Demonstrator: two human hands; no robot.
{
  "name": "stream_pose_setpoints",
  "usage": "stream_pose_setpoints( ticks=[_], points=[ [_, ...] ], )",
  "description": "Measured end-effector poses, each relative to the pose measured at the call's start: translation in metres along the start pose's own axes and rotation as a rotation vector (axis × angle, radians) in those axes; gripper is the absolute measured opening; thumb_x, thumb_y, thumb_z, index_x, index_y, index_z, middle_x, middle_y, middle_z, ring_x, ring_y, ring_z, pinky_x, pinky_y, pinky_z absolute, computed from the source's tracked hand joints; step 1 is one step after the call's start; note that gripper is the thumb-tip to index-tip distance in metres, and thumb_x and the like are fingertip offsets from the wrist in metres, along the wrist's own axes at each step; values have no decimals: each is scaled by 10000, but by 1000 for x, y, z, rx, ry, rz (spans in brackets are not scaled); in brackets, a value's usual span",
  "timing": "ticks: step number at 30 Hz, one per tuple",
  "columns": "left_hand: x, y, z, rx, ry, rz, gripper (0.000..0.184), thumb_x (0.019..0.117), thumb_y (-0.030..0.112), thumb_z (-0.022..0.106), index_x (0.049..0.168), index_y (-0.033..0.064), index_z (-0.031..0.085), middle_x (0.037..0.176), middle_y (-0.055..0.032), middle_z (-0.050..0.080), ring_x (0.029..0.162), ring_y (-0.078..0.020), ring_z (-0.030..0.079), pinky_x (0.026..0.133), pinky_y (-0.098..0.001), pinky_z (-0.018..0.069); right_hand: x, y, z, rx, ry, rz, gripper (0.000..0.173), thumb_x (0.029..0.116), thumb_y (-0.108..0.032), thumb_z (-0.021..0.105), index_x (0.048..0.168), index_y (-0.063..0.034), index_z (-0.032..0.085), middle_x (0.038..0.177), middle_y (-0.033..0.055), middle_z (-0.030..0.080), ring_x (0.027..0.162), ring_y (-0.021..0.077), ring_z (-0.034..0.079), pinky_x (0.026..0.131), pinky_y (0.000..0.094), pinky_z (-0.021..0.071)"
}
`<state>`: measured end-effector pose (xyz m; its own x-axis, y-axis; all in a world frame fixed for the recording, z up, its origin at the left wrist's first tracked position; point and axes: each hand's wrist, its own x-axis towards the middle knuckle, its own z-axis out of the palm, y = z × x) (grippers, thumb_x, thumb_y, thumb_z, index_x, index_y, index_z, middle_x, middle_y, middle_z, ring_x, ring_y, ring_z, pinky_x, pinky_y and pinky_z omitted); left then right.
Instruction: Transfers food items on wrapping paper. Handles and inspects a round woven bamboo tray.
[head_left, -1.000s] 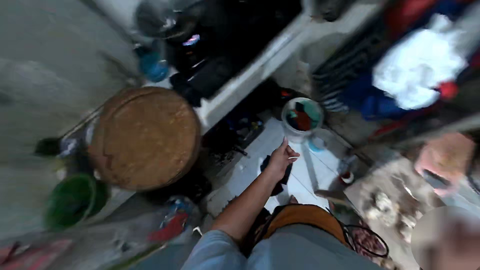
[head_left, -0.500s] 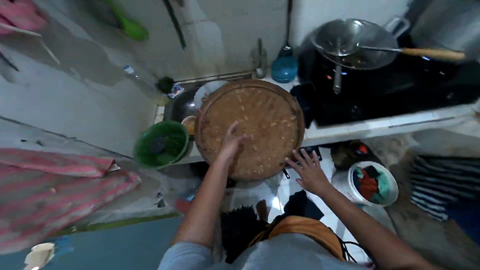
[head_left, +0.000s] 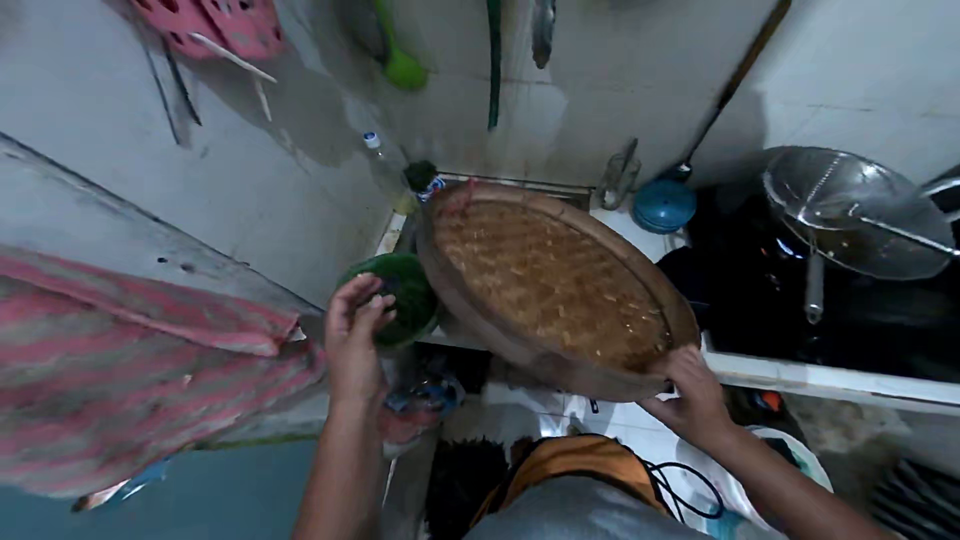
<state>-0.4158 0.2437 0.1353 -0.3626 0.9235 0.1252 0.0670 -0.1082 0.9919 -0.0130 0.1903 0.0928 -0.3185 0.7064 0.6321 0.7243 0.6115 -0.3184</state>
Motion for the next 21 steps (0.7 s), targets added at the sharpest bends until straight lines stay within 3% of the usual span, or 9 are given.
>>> stream_pose_setpoints(
  ticks=[2,4,7,10,13,15,16,18,21],
  points=[
    [4,2,4,-51,31,27,371,1039,203,449,1398,119,491,1378,13,533,1140,-92,601,949,-317,523,25,-1,-14,193,64,190,390,790,-294,792,991,-4,627,937,135,676,962,158,637,910,297,503],
    [10,3,15,-100,73,4,405,1063,266,413,1432,107,461,1401,-11,511,1166,-109,587,969,-323,511,54,5,-24,446,140,407,565,717,-191,837,1161,56,590,1074,37,707,1019,30,676,896,231,586],
    [23,7,42,-227,145,-144,494,1091,360,355,1504,95,413,1494,-79,489,1277,-191,559,1035,-394,480,93,30,-26,805,263,586,725,688,-100,821,1318,-22,472,1092,-22,700,982,66,706,868,284,624],
    [38,-6,76,-320,176,-296,564,1097,443,318,1541,97,369,1546,-117,447,1370,-246,494,1094,-454,432,112,61,-13,1025,284,584,713,683,-58,788,1314,-70,456,1063,-19,700,963,100,710,855,317,624],
    [45,-38,118,-376,153,-443,675,1089,543,260,1591,93,286,1618,-148,345,1451,-292,389,1158,-487,347,124,74,1,1117,213,576,712,683,-42,765,1316,-59,440,1069,0,694,964,109,709,854,325,623],
    [49,-74,144,-408,157,-522,724,1064,616,271,1601,130,282,1623,-141,335,1428,-290,399,1137,-474,363,133,77,6,1144,195,564,679,679,-33,752,1294,-44,463,1046,10,704,943,113,715,840,325,628],
    [52,-88,155,-426,181,-535,723,1064,618,271,1587,120,296,1607,-148,348,1393,-288,420,1107,-459,382,138,77,7,1144,186,551,665,683,-37,749,1285,-46,468,1035,4,705,937,107,715,836,321,627],
    [56,-101,172,-469,264,-534,716,1082,583,232,1601,90,249,1634,-169,294,1443,-300,371,1141,-462,349,147,75,1,1148,183,525,650,679,-38,749,1270,-57,480,1016,-10,709,925,97,718,826,310,628],
    [65,-83,204,-507,455,-504,710,1086,575,198,1607,95,242,1647,-174,269,1485,-315,310,1158,-545,310,161,64,-10,1160,206,455,656,680,-45,761,1276,-76,488,1029,-22,718,933,98,721,825,313,634]
  ],
)
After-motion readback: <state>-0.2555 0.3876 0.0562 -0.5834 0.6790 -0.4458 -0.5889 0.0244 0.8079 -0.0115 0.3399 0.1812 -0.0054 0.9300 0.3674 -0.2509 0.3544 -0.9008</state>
